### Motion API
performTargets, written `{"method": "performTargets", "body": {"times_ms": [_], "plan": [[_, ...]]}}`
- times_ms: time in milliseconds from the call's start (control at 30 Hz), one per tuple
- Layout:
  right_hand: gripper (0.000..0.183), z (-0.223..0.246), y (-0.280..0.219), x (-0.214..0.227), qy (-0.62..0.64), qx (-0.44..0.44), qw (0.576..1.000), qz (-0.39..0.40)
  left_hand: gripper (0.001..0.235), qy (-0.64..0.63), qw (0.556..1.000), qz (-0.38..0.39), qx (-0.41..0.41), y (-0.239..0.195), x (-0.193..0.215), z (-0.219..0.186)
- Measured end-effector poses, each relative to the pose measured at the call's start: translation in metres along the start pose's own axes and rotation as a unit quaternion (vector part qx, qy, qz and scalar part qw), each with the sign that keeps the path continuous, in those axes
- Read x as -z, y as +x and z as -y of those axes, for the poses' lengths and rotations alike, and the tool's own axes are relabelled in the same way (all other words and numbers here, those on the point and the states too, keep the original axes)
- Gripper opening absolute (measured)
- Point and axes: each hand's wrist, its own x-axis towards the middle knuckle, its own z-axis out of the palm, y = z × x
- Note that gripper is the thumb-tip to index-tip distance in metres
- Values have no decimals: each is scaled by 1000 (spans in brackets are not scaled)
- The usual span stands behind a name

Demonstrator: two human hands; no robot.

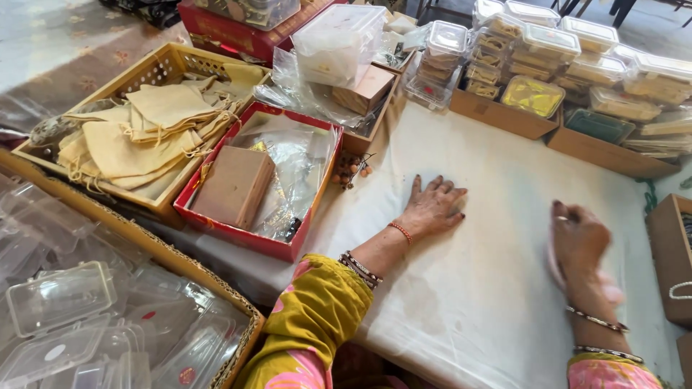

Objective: A person is packaging various pieces of jewelry, including necklaces and bracelets, into plastic boxes and pouches.

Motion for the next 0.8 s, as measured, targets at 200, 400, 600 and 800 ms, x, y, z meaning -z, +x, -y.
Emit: {"method": "performTargets", "body": {"times_ms": [200, 400, 600, 800], "plan": [[25, 150, -38, 27, 346, 57, 935, -54, 76, -146, 981, 20, -130, -12, -5, -40], [29, 145, -44, 23, 389, 60, 918, -52, 32, -224, 964, 14, -145, -15, -25, -45], [40, 123, -36, 9, 280, 96, 955, -31, 25, -298, 939, -172, -26, -1, -23, -29], [62, 148, -34, 23, 130, 19, 972, 194, 34, -521, 816, -250, 5, 22, -38, 6]]}}
